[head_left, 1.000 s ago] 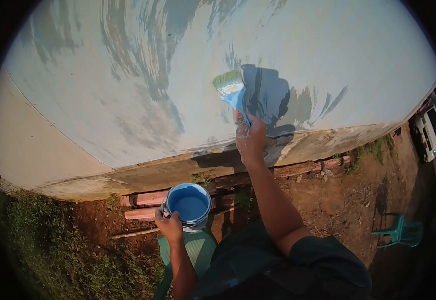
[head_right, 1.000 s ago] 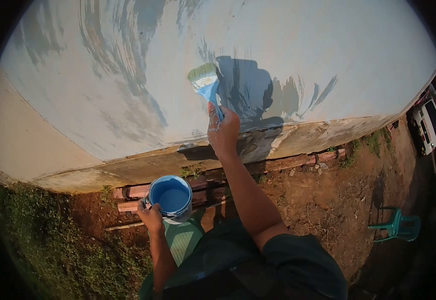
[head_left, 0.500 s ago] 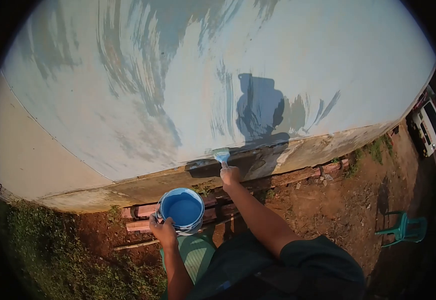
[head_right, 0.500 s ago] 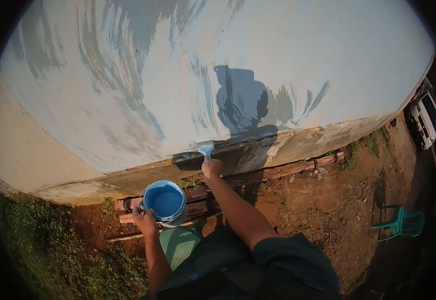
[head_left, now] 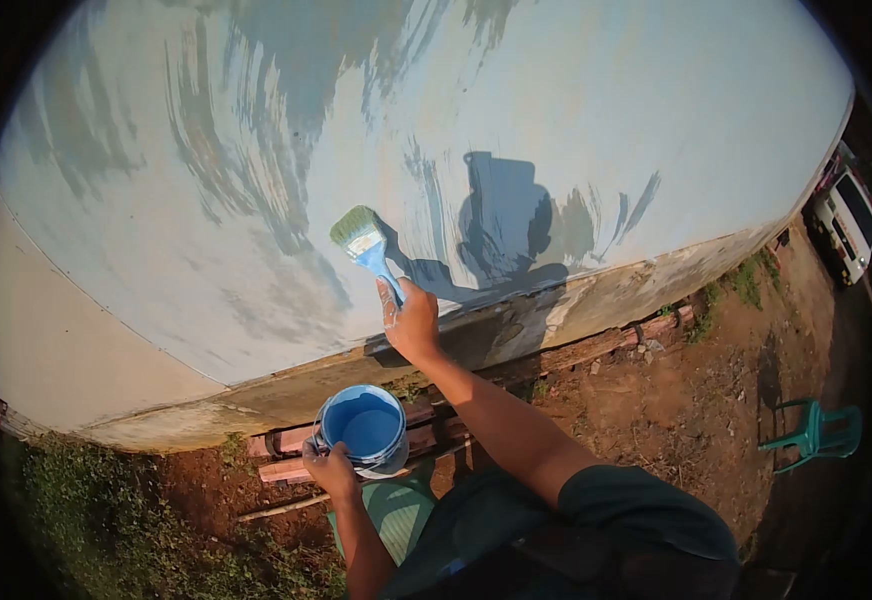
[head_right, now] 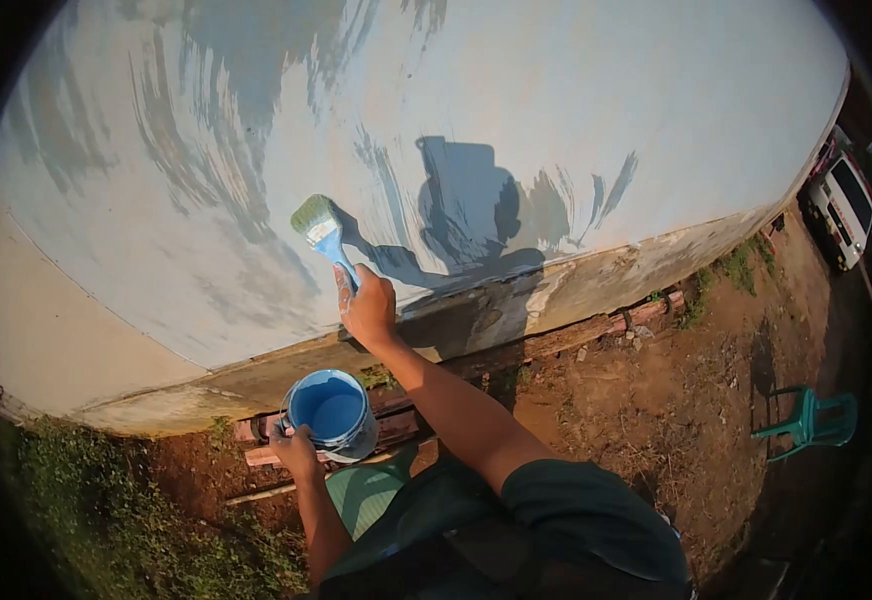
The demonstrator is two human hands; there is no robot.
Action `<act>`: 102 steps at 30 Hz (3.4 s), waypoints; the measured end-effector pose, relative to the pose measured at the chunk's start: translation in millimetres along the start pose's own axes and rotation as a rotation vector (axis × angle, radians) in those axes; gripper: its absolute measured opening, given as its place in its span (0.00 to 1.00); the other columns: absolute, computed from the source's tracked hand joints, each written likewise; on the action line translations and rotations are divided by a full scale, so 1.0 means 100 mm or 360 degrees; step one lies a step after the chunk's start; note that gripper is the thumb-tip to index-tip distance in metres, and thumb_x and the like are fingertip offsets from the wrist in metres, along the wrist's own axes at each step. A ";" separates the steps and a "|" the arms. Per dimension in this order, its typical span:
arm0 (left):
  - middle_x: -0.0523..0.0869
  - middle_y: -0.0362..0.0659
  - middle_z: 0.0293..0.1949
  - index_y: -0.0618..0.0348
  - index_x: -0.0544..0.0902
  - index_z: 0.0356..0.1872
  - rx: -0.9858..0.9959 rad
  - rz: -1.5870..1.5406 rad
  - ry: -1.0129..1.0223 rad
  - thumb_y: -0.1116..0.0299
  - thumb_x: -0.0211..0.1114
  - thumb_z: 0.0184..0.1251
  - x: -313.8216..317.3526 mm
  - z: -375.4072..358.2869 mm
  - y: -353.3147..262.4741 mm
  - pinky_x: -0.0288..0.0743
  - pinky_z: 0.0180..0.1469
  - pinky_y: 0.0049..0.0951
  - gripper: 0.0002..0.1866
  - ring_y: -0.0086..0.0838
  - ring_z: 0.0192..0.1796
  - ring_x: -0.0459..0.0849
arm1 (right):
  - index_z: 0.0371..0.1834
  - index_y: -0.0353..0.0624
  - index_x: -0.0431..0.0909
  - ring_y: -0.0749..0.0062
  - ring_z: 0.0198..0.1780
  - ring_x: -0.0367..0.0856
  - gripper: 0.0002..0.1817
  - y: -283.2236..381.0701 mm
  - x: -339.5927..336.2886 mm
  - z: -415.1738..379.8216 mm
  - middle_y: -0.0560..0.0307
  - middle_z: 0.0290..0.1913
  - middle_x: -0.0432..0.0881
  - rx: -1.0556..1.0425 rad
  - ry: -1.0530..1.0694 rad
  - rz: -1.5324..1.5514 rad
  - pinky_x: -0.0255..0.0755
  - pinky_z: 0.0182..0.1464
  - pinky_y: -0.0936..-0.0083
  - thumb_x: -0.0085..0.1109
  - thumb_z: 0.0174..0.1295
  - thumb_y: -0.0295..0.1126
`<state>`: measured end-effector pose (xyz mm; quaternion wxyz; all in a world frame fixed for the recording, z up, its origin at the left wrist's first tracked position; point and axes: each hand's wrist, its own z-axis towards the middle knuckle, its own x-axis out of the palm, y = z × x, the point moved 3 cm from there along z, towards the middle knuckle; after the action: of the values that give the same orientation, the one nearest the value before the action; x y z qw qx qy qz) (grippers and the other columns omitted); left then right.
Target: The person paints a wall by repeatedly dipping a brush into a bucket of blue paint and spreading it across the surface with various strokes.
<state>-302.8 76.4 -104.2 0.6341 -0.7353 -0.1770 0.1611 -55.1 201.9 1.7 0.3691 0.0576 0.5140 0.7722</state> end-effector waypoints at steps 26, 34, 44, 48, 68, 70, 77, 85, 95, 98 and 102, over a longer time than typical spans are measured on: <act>0.84 0.44 0.36 0.68 0.77 0.41 -0.0002 -0.0004 0.0148 0.88 0.60 0.50 0.10 -0.09 0.04 0.76 0.40 0.26 0.15 0.26 0.36 0.81 | 0.29 0.33 0.81 0.32 0.31 0.81 0.25 -0.25 -0.59 0.20 0.33 0.26 0.81 -0.0004 -0.0245 -0.0261 0.71 0.34 0.47 0.58 0.78 0.45; 0.82 0.42 0.31 0.65 0.75 0.36 0.0065 -0.0020 0.0175 0.88 0.59 0.49 0.15 -0.23 -0.06 0.73 0.35 0.24 0.13 0.23 0.31 0.79 | 0.36 0.28 0.86 0.41 0.32 0.86 0.34 -2.12 -0.32 -0.76 0.37 0.33 0.88 0.1870 0.0068 -0.0154 0.78 0.36 0.48 0.54 0.79 0.56; 0.78 0.40 0.29 0.64 0.72 0.34 0.0049 -0.0078 0.0220 0.87 0.59 0.48 0.24 -0.25 0.12 0.69 0.33 0.24 0.12 0.22 0.30 0.74 | 0.29 0.31 0.79 0.44 0.22 0.76 0.29 0.24 -0.76 0.10 0.39 0.21 0.77 0.0014 -0.0092 -0.0289 0.66 0.31 0.51 0.60 0.78 0.51; 0.75 0.37 0.28 0.60 0.69 0.31 0.0087 -0.0002 0.0232 0.88 0.59 0.48 0.29 -0.28 0.08 0.67 0.32 0.23 0.13 0.20 0.29 0.71 | 0.29 0.32 0.80 0.40 0.25 0.77 0.28 0.08 -0.77 0.26 0.36 0.22 0.76 0.0002 -0.0037 -0.0303 0.66 0.32 0.50 0.60 0.78 0.49; 0.78 0.41 0.30 0.64 0.73 0.36 0.0133 0.0346 0.0200 0.86 0.60 0.48 0.68 -0.28 0.00 0.70 0.35 0.24 0.13 0.25 0.31 0.75 | 0.18 0.44 0.71 0.80 0.20 0.58 0.33 -0.14 -2.03 0.80 0.70 0.18 0.62 0.0390 -0.0347 0.0284 0.53 0.24 0.71 0.64 0.75 0.57; 0.77 0.41 0.30 0.64 0.72 0.35 0.0144 0.0429 0.0178 0.86 0.61 0.47 0.76 -0.19 0.18 0.69 0.34 0.24 0.13 0.25 0.31 0.73 | 0.19 0.43 0.73 0.80 0.21 0.61 0.32 -0.30 -2.09 0.96 0.69 0.19 0.65 0.0455 -0.0218 0.0217 0.54 0.25 0.71 0.64 0.75 0.57; 0.74 0.40 0.29 0.62 0.69 0.31 0.0222 0.0102 0.0357 0.85 0.62 0.47 1.27 -0.52 -0.07 0.67 0.33 0.25 0.12 0.24 0.32 0.71 | 0.38 0.30 0.84 0.43 0.39 0.83 0.30 -2.35 -1.74 0.33 0.37 0.35 0.85 0.0736 0.0054 -0.0258 0.74 0.43 0.53 0.61 0.76 0.54; 0.73 0.36 0.28 0.61 0.70 0.29 0.0338 0.0031 0.0337 0.87 0.61 0.45 1.61 -0.86 -0.19 0.67 0.34 0.24 0.13 0.21 0.31 0.70 | 0.42 0.27 0.85 0.47 0.35 0.85 0.32 -3.03 -2.07 0.22 0.41 0.34 0.87 0.1513 0.0002 -0.0206 0.75 0.40 0.52 0.61 0.76 0.56; 0.78 0.39 0.27 0.65 0.74 0.32 0.0394 0.0274 0.0321 0.86 0.63 0.46 2.08 -1.24 -0.22 0.69 0.31 0.28 0.11 0.22 0.30 0.73 | 0.26 0.30 0.80 0.55 0.21 0.67 0.32 -0.69 -3.46 1.62 0.46 0.18 0.73 0.0230 -0.0363 0.0035 0.63 0.29 0.54 0.59 0.78 0.52; 0.77 0.39 0.26 0.66 0.74 0.32 0.0360 0.0193 0.0309 0.86 0.63 0.47 2.24 -1.33 -0.18 0.69 0.31 0.29 0.11 0.23 0.30 0.73 | 0.25 0.30 0.80 0.44 0.22 0.73 0.32 -1.45 -3.35 1.48 0.39 0.18 0.75 0.0289 -0.0250 -0.0118 0.67 0.31 0.51 0.59 0.77 0.53; 0.76 0.41 0.26 0.70 0.73 0.33 0.0369 0.0263 0.0368 0.85 0.62 0.48 2.41 -1.56 -0.29 0.69 0.31 0.29 0.10 0.24 0.30 0.73 | 0.27 0.27 0.83 0.32 0.33 0.83 0.35 -2.73 -3.19 0.74 0.33 0.26 0.84 0.0653 -0.0224 -0.0644 0.73 0.39 0.46 0.62 0.74 0.56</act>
<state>-19.0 55.8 -56.4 0.7153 -0.6830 -0.0221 0.1463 349.1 111.6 -99.9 0.5310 0.0809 0.6335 0.5569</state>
